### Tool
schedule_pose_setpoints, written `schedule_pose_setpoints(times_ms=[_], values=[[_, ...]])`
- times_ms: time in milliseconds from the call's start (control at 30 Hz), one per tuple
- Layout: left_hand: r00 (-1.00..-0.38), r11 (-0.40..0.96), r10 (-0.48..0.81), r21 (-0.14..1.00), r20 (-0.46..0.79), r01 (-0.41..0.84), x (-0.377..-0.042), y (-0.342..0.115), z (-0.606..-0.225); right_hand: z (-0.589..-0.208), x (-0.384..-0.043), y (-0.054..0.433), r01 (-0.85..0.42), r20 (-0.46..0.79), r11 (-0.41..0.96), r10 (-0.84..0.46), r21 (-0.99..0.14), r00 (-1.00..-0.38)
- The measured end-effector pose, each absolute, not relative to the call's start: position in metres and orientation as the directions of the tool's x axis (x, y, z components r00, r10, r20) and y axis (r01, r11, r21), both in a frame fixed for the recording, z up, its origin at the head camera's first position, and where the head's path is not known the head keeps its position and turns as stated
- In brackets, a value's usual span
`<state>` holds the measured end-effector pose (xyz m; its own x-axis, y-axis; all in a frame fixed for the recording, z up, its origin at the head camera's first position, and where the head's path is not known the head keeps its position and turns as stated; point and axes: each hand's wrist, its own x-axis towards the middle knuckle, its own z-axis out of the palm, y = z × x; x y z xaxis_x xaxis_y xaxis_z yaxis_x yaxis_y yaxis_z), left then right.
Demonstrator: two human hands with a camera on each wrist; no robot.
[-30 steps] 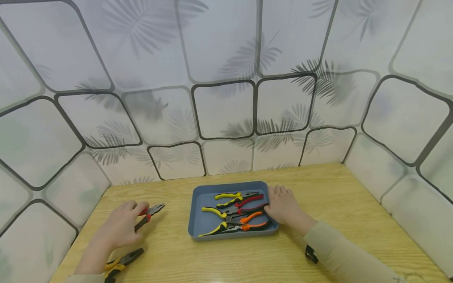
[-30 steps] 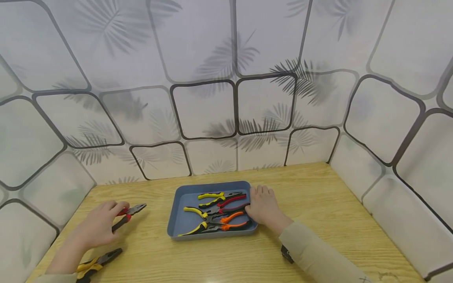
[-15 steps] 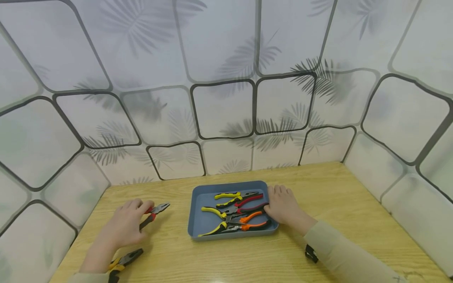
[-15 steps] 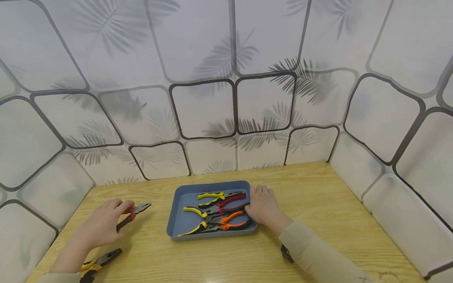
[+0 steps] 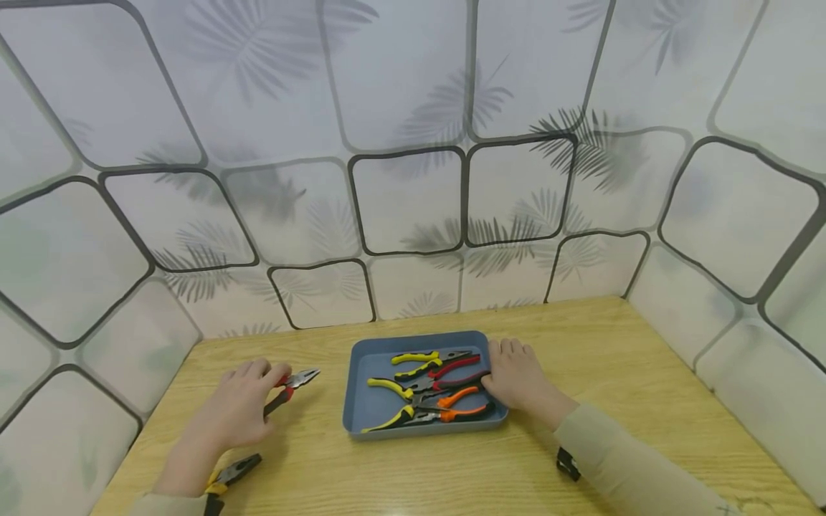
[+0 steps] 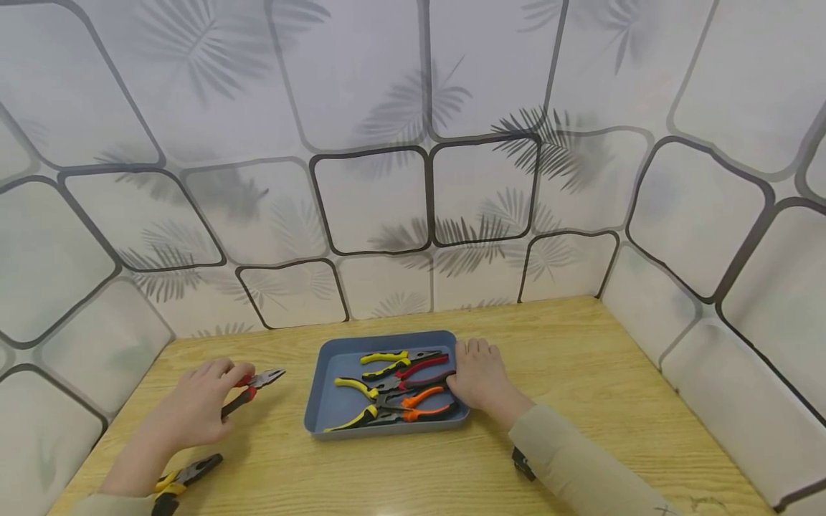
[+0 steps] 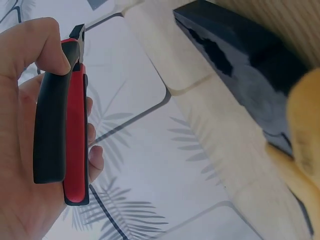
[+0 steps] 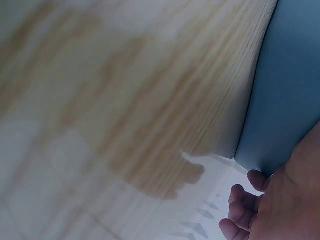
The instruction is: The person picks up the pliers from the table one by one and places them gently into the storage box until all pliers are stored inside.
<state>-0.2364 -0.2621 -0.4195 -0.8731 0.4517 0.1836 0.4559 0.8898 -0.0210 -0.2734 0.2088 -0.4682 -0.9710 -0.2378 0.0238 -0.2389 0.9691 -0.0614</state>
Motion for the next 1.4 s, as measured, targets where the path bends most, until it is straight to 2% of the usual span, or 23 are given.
schedule_pose_setpoints(times_ms=[1033, 1400], values=[[-0.835, 0.857, 0.513, -0.059, 0.199, 0.512, -0.237, -0.234, -0.407, -0.468, -0.271, 0.209, -0.236, 0.026, 0.97, -0.235, -0.061, -0.972], [-0.795, 0.83, 0.554, -0.083, 0.247, 0.552, -0.242, -0.223, -0.404, -0.466, -0.271, 0.208, -0.237, 0.034, 0.97, -0.235, -0.06, -0.971]])
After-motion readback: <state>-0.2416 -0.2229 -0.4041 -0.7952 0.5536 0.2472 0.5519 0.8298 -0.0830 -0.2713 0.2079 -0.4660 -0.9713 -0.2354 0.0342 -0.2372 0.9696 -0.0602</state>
